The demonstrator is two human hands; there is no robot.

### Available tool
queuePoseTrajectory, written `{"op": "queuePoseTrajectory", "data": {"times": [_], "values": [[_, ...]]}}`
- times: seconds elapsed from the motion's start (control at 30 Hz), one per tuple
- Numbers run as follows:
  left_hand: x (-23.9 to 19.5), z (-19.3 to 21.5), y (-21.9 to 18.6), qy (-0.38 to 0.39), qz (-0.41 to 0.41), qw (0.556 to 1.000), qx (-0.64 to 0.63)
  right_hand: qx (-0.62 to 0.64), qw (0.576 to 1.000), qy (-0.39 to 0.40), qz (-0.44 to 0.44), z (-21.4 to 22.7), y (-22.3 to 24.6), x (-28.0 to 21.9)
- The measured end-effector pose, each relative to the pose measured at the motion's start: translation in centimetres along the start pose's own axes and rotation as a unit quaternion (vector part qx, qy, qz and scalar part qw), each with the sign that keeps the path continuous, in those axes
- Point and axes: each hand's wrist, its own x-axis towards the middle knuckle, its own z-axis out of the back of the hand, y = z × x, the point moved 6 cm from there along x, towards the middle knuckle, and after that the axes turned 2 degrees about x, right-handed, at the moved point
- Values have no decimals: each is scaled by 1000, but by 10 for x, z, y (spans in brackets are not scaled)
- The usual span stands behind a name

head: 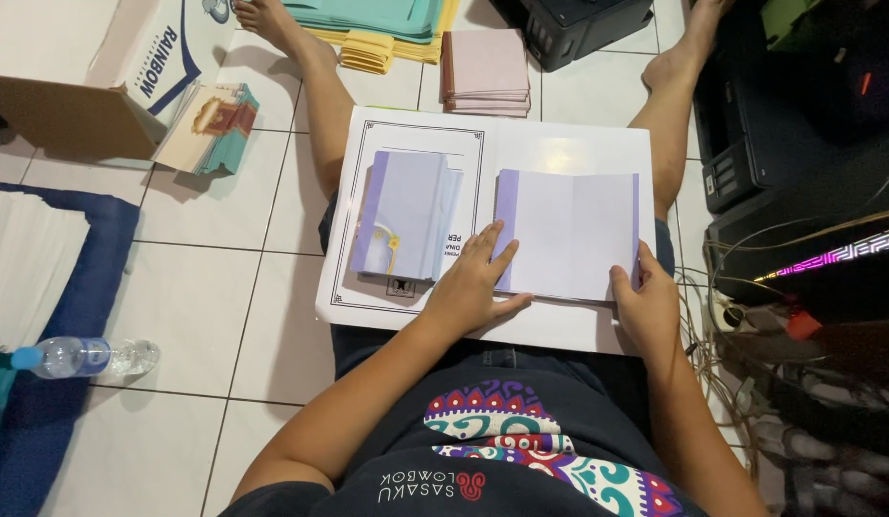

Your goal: Folding individual sheets of paper and stacking them neatly on a production floor.

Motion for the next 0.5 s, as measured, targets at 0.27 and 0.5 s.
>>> {"op": "queuePoseTrajectory", "data": {"times": [0.27, 0.5], "values": [[0, -2, 2, 7, 9, 1000, -13, -3, 1000, 18, -2, 2, 8, -3], [1, -2, 4, 16, 20, 999, -22, 6, 1000, 19, -1, 5, 27, -10]]}}
